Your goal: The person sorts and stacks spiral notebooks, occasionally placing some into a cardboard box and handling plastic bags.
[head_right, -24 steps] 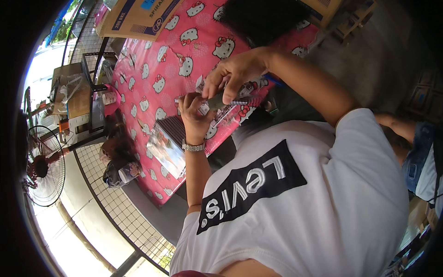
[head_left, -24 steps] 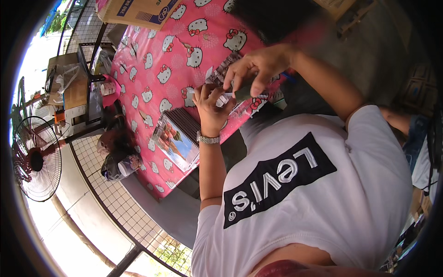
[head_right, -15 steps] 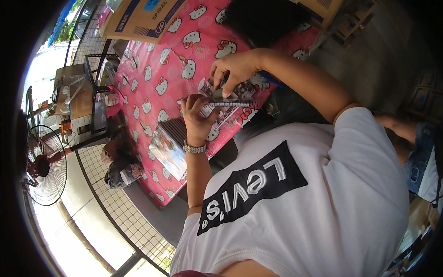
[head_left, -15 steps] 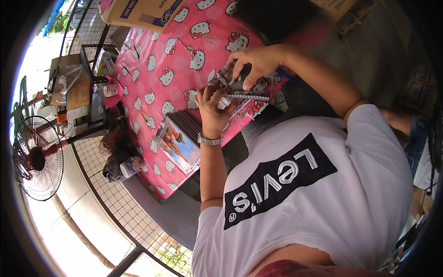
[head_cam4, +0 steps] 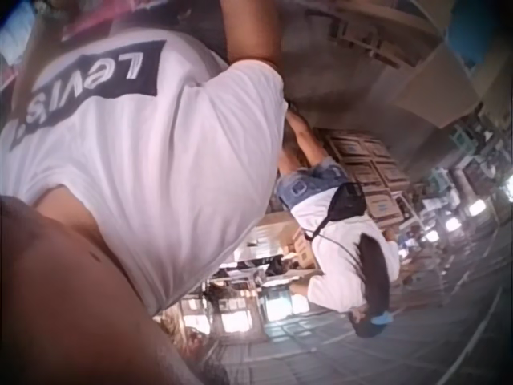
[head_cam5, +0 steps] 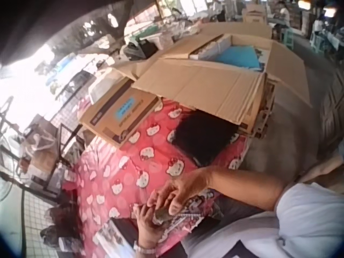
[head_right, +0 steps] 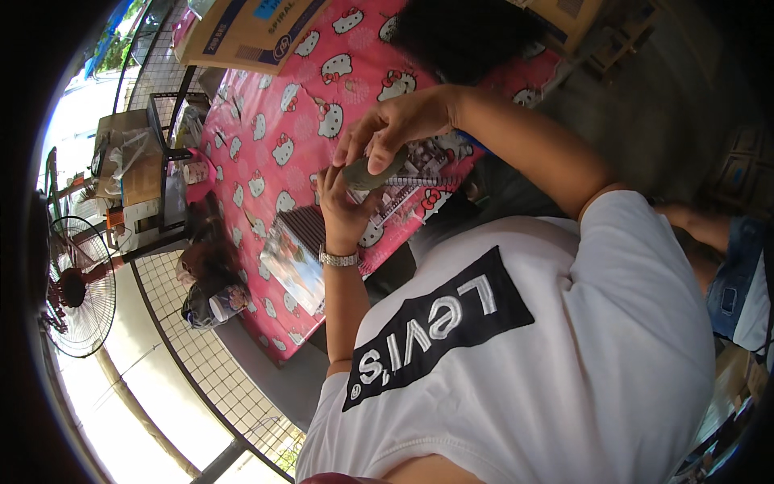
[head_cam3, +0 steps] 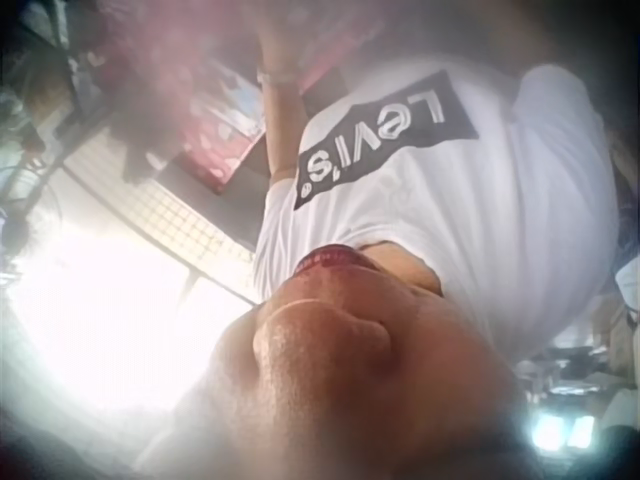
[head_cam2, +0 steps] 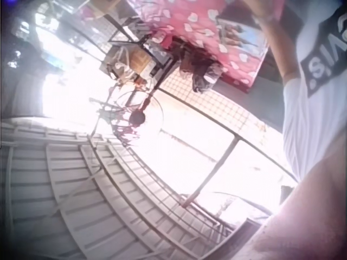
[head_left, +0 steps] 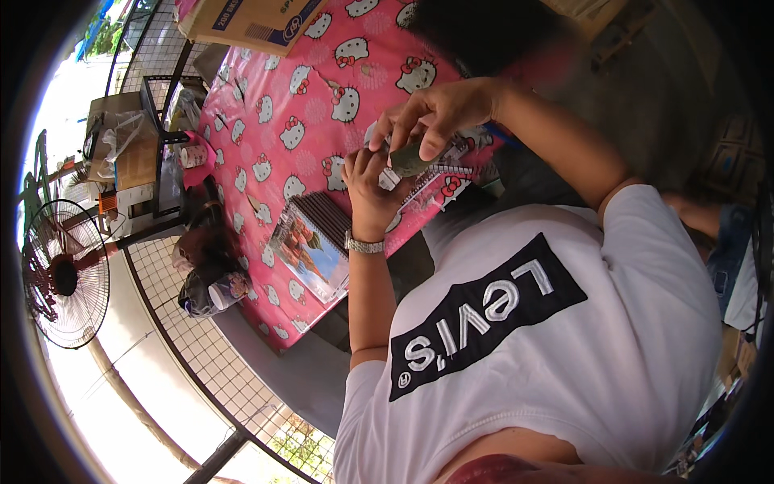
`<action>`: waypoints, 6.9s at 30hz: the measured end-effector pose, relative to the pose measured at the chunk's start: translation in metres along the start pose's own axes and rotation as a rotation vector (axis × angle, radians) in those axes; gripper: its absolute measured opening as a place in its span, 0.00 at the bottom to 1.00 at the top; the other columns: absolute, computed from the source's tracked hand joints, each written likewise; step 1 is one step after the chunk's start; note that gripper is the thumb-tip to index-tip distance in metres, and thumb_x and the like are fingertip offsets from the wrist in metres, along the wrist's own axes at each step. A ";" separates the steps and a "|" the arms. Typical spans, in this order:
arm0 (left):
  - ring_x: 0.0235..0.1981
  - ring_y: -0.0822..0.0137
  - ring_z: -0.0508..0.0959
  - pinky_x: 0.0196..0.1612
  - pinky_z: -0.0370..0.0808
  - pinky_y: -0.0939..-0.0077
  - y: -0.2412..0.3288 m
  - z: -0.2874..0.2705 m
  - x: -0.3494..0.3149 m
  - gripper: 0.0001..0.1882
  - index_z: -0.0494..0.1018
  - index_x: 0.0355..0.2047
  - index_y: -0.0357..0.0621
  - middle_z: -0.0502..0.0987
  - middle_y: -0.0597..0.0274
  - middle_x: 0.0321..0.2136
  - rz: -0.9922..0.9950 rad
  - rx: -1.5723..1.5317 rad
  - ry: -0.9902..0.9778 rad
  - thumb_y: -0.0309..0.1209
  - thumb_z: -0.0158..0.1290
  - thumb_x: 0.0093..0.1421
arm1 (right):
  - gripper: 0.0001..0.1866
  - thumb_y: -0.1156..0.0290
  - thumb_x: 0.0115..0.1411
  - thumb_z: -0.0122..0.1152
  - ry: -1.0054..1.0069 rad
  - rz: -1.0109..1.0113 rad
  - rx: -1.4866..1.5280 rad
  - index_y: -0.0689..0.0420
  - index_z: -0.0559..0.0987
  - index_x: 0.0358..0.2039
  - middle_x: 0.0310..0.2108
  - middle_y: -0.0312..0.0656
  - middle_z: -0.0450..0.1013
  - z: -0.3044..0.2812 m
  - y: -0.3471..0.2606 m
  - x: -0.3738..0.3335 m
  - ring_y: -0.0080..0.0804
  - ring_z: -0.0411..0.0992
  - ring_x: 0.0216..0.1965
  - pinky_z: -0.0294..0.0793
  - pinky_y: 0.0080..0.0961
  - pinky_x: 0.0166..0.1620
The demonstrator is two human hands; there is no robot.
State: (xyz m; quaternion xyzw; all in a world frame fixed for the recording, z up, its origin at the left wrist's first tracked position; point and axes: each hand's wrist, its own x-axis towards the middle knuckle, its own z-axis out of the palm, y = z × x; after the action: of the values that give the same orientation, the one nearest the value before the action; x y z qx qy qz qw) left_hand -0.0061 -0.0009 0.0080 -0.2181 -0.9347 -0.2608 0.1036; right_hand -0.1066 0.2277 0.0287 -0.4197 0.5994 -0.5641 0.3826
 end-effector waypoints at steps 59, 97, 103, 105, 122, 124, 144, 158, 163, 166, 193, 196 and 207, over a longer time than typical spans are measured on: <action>0.31 0.71 0.80 0.35 0.76 0.81 -0.035 -0.013 -0.013 0.11 0.76 0.38 0.33 0.79 0.61 0.31 -0.392 -0.492 0.069 0.20 0.61 0.54 | 0.20 0.57 0.55 0.67 0.480 0.212 -0.737 0.56 0.82 0.43 0.53 0.45 0.70 -0.043 0.095 0.038 0.39 0.70 0.53 0.69 0.32 0.54; 0.33 0.77 0.76 0.38 0.73 0.84 0.000 0.041 -0.077 0.16 0.72 0.46 0.33 0.78 0.64 0.34 -0.503 -0.630 0.667 0.12 0.49 0.56 | 0.27 0.66 0.47 0.70 0.543 -0.357 -0.835 0.59 0.77 0.49 0.45 0.43 0.71 0.118 0.016 0.014 0.40 0.69 0.48 0.70 0.37 0.54; 0.36 0.74 0.77 0.41 0.74 0.81 0.002 0.036 -0.074 0.16 0.73 0.43 0.33 0.79 0.61 0.36 -0.537 -0.650 0.672 0.10 0.47 0.55 | 0.25 0.66 0.51 0.67 0.473 -0.210 -0.756 0.63 0.77 0.49 0.41 0.44 0.74 0.126 0.015 0.017 0.39 0.72 0.43 0.74 0.36 0.48; 0.37 0.73 0.77 0.42 0.74 0.79 0.006 0.033 -0.072 0.16 0.74 0.43 0.33 0.78 0.61 0.38 -0.526 -0.603 0.650 0.10 0.46 0.56 | 0.23 0.65 0.54 0.65 0.396 -0.016 -0.309 0.64 0.77 0.48 0.39 0.46 0.75 0.125 0.013 0.017 0.37 0.74 0.41 0.74 0.34 0.47; 0.21 0.77 0.73 0.19 0.65 0.86 -0.022 -0.115 -0.198 0.13 0.72 0.49 0.37 0.78 0.63 0.32 -0.918 -0.647 1.212 0.25 0.52 0.64 | 0.18 0.71 0.54 0.64 0.775 0.192 -0.624 0.60 0.77 0.46 0.40 0.46 0.74 0.022 0.094 -0.103 0.44 0.74 0.41 0.74 0.35 0.47; 0.22 0.77 0.74 0.19 0.66 0.86 -0.028 -0.099 -0.209 0.13 0.72 0.49 0.36 0.78 0.62 0.32 -1.020 -0.504 1.236 0.24 0.52 0.64 | 0.16 0.71 0.55 0.64 0.840 0.071 -0.780 0.59 0.77 0.44 0.38 0.47 0.74 -0.011 0.089 -0.091 0.46 0.74 0.41 0.74 0.35 0.46; 0.50 0.56 0.75 0.52 0.72 0.64 -0.023 -0.025 -0.056 0.14 0.76 0.46 0.40 0.78 0.54 0.45 -0.366 0.006 0.408 0.20 0.54 0.59 | 0.12 0.71 0.55 0.59 1.260 0.533 -1.282 0.59 0.77 0.40 0.37 0.54 0.73 -0.141 0.086 -0.067 0.52 0.74 0.40 0.74 0.46 0.42; 0.53 0.48 0.69 0.56 0.63 0.50 -0.003 0.099 -0.012 0.29 0.66 0.56 0.44 0.71 0.51 0.50 -0.266 0.217 -0.252 0.38 0.55 0.54 | 0.23 0.50 0.62 0.58 0.471 0.661 -0.301 0.61 0.80 0.27 0.21 0.41 0.75 0.082 0.101 -0.108 0.29 0.73 0.21 0.72 0.28 0.28; 0.55 0.48 0.68 0.57 0.63 0.51 0.023 0.082 -0.032 0.29 0.66 0.55 0.44 0.70 0.51 0.52 -0.111 0.138 -0.172 0.37 0.57 0.53 | 0.13 0.60 0.62 0.61 0.606 0.688 0.583 0.58 0.77 0.29 0.14 0.30 0.62 0.118 0.112 -0.093 0.19 0.57 0.12 0.55 0.22 0.17; 0.51 0.50 0.71 0.54 0.67 0.54 0.057 0.039 -0.037 0.29 0.66 0.55 0.45 0.71 0.53 0.50 0.001 0.074 -0.308 0.32 0.59 0.52 | 0.10 0.64 0.62 0.61 0.572 0.565 0.955 0.56 0.77 0.30 0.13 0.27 0.57 0.106 0.086 -0.085 0.16 0.52 0.12 0.49 0.19 0.15; 0.40 0.58 0.75 0.50 0.64 0.57 0.022 0.018 0.016 0.09 0.73 0.39 0.47 0.76 0.62 0.34 0.049 0.283 -0.046 0.33 0.55 0.58 | 0.13 0.74 0.66 0.53 0.746 0.048 -0.255 0.57 0.77 0.50 0.40 0.43 0.75 0.054 0.054 -0.064 0.30 0.74 0.38 0.74 0.28 0.42; 0.39 0.59 0.75 0.50 0.64 0.57 0.026 0.017 0.019 0.09 0.73 0.38 0.48 0.76 0.62 0.32 0.057 0.270 -0.033 0.34 0.55 0.59 | 0.14 0.78 0.60 0.57 0.824 -0.261 -0.535 0.54 0.80 0.47 0.37 0.40 0.73 0.039 0.056 -0.063 0.32 0.75 0.33 0.74 0.26 0.38; 0.37 0.59 0.76 0.49 0.64 0.57 0.026 0.018 0.018 0.08 0.74 0.36 0.49 0.76 0.63 0.31 0.049 0.265 -0.046 0.36 0.56 0.60 | 0.22 0.87 0.57 0.53 0.636 -0.215 -0.502 0.50 0.80 0.48 0.37 0.37 0.67 0.036 0.037 -0.056 0.29 0.71 0.33 0.72 0.26 0.39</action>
State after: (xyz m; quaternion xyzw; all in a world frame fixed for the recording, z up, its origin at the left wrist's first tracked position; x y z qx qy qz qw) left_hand -0.0114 0.0349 0.0097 -0.2311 -0.9575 -0.1274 0.1161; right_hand -0.0555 0.2671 -0.0115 -0.3653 0.7593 -0.5386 0.0032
